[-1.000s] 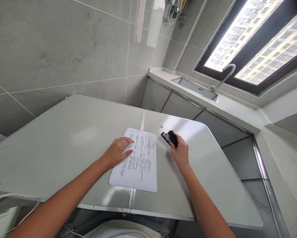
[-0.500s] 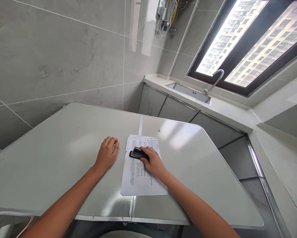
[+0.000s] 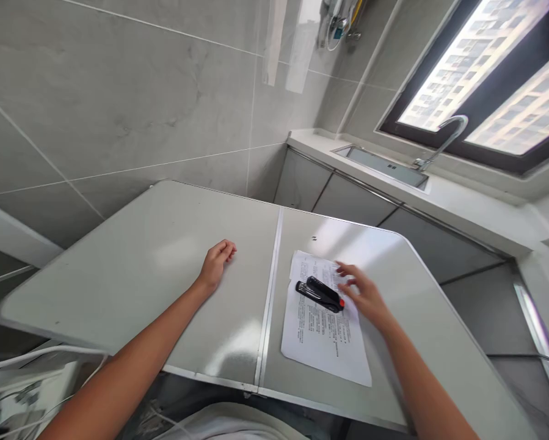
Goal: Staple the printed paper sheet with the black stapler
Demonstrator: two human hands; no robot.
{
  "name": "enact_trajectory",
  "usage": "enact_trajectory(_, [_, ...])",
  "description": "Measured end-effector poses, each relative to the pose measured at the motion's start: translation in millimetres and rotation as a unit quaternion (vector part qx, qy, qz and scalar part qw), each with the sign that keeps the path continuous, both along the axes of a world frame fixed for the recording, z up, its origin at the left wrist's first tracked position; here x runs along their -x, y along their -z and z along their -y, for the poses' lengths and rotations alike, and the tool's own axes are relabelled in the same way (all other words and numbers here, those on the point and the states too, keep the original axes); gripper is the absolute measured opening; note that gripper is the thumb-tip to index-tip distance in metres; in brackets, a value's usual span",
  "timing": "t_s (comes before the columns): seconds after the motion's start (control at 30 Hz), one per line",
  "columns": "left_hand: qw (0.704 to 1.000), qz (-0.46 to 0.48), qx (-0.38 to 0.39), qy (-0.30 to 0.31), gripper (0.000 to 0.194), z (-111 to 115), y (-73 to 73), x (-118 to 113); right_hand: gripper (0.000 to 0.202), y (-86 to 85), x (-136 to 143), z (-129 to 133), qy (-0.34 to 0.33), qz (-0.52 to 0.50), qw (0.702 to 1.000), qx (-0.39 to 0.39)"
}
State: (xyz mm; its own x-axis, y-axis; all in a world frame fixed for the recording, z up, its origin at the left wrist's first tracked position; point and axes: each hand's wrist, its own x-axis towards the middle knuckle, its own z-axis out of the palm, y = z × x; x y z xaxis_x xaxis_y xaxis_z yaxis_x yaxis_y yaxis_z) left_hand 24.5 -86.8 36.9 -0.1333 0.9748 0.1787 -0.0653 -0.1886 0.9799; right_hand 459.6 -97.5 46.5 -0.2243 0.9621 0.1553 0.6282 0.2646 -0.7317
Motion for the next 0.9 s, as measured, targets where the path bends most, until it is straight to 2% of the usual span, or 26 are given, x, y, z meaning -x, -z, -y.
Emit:
enact_trajectory(0.03, [0.993, 0.119, 0.014, 0.013, 0.022, -3, -0.8, 4, 0.05, 2.2, -17, -12, 0.055, -0.016, 0.998, -0.004])
enact_trajectory(0.1, [0.956, 0.291, 0.034, 0.019, 0.019, -7, -1.7, 14, 0.045, 14.1, -52, -34, 0.176, -0.004, 0.984, -0.013])
enact_trajectory(0.17, [0.923, 0.381, 0.053, 0.01, 0.019, -11, -1.5, 26, 0.04, 31.4, -81, -49, 0.236, 0.069, 0.969, -0.012])
enact_trajectory(0.23, [0.905, 0.422, 0.058, -0.005, 0.02, -13, -0.4, 36, 0.036, 46.8, -98, -56, 0.248, 0.082, 0.965, -0.026])
enact_trajectory(0.37, [0.896, 0.441, 0.047, -0.018, 0.02, -15, 1.9, 42, 0.033, 60.0, -100, -54, 0.222, 0.103, 0.969, -0.035])
enact_trajectory(0.57, [0.91, 0.412, 0.043, -0.018, 0.023, -14, 1.5, 41, 0.031, 55.8, -89, -52, 0.18, 0.133, 0.974, -0.024])
enact_trajectory(0.9, [0.906, 0.42, 0.046, -0.003, 0.021, -16, 2.0, 42, 0.034, 53.1, -87, -49, 0.183, 0.144, 0.972, -0.027])
